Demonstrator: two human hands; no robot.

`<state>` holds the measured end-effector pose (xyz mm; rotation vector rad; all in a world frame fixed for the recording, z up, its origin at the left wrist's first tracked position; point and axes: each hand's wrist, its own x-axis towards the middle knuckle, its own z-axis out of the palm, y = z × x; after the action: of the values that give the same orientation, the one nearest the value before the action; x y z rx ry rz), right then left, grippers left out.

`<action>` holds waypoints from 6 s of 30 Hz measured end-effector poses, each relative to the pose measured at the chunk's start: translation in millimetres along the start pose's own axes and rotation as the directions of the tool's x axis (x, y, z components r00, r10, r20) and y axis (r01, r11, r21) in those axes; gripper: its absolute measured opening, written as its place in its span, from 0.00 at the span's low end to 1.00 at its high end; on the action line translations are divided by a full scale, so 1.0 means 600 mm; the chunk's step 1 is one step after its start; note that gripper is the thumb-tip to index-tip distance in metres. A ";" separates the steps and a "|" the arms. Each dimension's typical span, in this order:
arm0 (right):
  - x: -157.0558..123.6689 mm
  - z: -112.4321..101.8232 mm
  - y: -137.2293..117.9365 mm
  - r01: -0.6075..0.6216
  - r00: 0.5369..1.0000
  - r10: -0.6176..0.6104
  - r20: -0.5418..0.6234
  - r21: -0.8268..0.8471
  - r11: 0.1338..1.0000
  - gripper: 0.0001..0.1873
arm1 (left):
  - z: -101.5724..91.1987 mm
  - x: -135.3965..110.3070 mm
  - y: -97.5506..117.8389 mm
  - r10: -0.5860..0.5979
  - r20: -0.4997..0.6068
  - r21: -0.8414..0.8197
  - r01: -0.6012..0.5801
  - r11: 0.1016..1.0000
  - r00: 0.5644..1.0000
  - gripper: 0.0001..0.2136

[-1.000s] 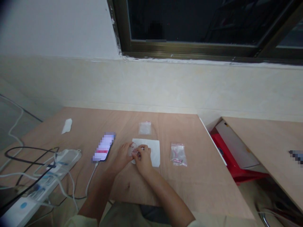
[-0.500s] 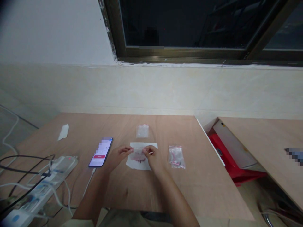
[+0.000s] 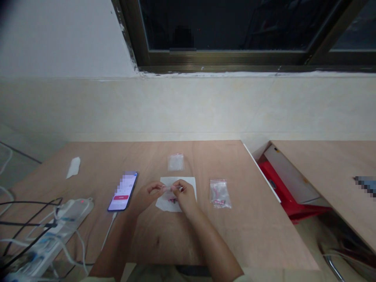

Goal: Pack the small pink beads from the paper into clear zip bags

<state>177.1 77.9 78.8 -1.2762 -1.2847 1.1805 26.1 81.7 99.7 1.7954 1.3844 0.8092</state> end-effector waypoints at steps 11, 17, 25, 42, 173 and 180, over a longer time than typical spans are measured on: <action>-0.027 -0.006 -0.002 -0.133 0.991 0.130 0.029 0.172 0.976 0.14 | 0.009 -0.024 0.008 0.003 0.022 0.013 -0.003 1.000 1.000 0.09; -0.032 -0.011 0.024 -0.139 0.985 0.115 0.125 0.196 0.971 0.15 | 0.011 -0.021 0.005 -0.096 -0.017 -0.088 0.094 0.992 0.995 0.11; -0.029 -0.108 0.065 -0.152 0.910 0.102 -0.402 -0.094 0.984 0.15 | 0.010 -0.017 -0.006 -0.205 -0.066 -0.225 0.186 0.956 0.977 0.16; -0.033 -0.180 0.090 -0.595 0.742 -0.182 -0.645 -0.760 0.262 0.20 | 0.006 -0.044 -0.069 -0.307 -0.050 -0.281 0.282 0.917 0.950 0.13; -0.004 0.003 0.070 -0.013 0.983 0.159 0.091 -0.829 0.559 0.07 | 0.007 -0.063 -0.075 0.000 0.079 0.286 -0.023 0.958 0.997 0.25; 0.003 -0.001 0.075 0.040 0.977 0.147 0.155 -0.809 0.586 0.06 | 0.001 -0.041 -0.072 0.043 0.078 0.311 -0.065 0.948 0.996 0.24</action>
<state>182.1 79.7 33.9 -1.8814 -2.1015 0.7519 -1.3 65.1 61.7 2.0904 1.4880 0.5699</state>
